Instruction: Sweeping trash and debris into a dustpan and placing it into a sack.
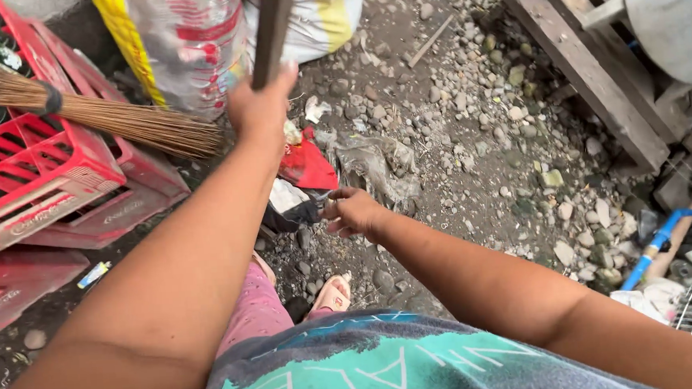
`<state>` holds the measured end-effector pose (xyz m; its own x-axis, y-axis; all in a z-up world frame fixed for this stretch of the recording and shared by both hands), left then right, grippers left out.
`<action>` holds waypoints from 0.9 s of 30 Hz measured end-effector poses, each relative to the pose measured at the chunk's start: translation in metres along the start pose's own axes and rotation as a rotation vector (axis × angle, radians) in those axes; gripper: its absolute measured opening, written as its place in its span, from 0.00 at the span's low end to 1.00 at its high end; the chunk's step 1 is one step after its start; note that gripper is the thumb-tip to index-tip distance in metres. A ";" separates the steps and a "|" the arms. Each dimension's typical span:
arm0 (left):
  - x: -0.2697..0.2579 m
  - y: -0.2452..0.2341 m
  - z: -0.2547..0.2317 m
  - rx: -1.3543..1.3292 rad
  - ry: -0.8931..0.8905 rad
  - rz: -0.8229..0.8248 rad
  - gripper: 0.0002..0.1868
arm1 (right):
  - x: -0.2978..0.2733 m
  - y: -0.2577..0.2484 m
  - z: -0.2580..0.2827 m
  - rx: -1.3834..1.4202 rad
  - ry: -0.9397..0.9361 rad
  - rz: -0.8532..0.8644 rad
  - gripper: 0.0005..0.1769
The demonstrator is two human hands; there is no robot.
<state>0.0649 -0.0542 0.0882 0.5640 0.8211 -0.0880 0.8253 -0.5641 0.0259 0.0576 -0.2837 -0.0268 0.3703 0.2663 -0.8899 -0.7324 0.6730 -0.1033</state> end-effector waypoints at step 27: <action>-0.140 0.219 -0.313 -0.805 0.305 0.425 0.12 | -0.132 -0.132 0.108 0.587 -1.081 -0.775 0.18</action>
<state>0.1759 -0.2658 0.4176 0.7097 0.6134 0.3466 0.2584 -0.6842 0.6820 0.1671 -0.3335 0.1518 0.9917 -0.0869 0.0943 0.0838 0.9958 0.0360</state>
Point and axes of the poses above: each hand's wrist, its own x-axis towards the middle knuckle, its own y-axis out of the palm, z = x × y, the point moved 2 cm from there along x, towards the middle knuckle, and after that the axes turned 7 degrees about y, right-handed, at the moved point
